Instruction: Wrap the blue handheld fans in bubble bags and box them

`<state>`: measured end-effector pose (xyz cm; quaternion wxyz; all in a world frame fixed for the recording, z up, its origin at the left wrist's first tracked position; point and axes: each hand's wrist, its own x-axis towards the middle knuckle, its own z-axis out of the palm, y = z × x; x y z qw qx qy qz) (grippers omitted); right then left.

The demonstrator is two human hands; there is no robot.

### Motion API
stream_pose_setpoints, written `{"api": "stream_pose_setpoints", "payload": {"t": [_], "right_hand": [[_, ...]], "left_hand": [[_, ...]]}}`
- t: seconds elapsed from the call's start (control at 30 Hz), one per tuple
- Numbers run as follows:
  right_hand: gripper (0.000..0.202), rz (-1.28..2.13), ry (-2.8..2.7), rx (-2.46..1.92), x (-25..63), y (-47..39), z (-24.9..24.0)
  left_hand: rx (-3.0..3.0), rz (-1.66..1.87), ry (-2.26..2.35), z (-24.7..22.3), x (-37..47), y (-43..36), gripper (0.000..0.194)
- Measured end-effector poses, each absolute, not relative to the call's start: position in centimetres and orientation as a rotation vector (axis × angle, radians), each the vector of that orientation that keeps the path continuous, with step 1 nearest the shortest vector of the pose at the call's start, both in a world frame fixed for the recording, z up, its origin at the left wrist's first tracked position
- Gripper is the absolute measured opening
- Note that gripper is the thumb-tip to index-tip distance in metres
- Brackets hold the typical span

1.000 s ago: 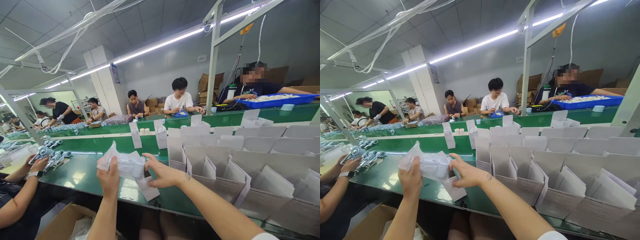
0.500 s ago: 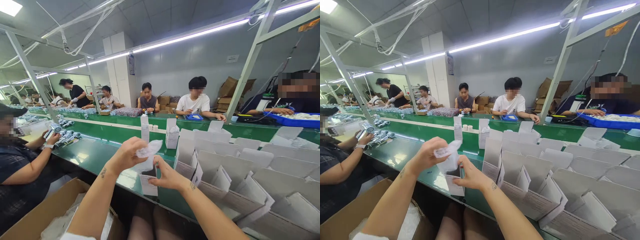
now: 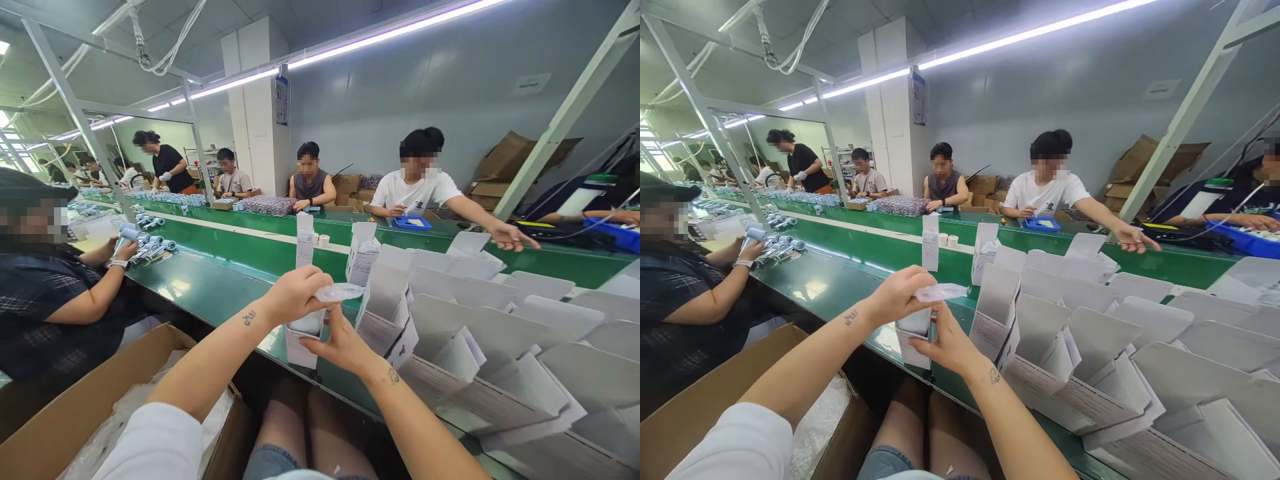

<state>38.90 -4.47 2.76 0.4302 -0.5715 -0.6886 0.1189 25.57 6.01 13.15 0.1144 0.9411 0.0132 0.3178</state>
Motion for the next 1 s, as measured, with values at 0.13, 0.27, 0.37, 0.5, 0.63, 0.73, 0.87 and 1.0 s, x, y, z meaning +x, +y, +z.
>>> {"api": "stream_pose_setpoints", "payload": {"t": [0.13,0.27,0.37,0.5,0.63,0.73,0.87,1.0], "right_hand": [[0.055,0.243,-1.712,-1.445,39.3,-4.4,2.1],[0.058,0.245,-1.679,-1.463,39.4,-4.3,1.7],[0.055,0.283,-1.582,-1.466,39.4,-4.3,1.4],[0.056,0.361,-1.609,-1.391,39.1,-5.2,1.8],[0.061,0.222,-1.739,-1.476,39.1,-7.9,3.2],[0.048,-0.365,-1.630,-1.754,40.0,-9.5,3.5],[0.056,-0.964,-1.491,-2.090,42.2,-9.4,2.7],[0.078,-1.024,-1.606,-2.132,43.6,-9.0,2.9]], "left_hand": [[2.764,1.046,-0.101,11.2,26.1,6.7,0.036],[2.864,0.976,-0.041,10.8,26.1,7.0,0.037],[3.024,0.837,0.135,10.4,24.9,6.3,0.037],[3.227,0.668,0.450,7.9,22.5,4.0,0.051],[3.220,0.759,0.724,4.2,21.6,2.7,0.054],[3.180,0.926,0.588,2.3,21.3,3.4,0.035],[3.118,1.271,0.282,1.9,20.7,4.3,0.027],[3.005,1.178,0.353,3.4,20.9,4.6,0.022]]}}
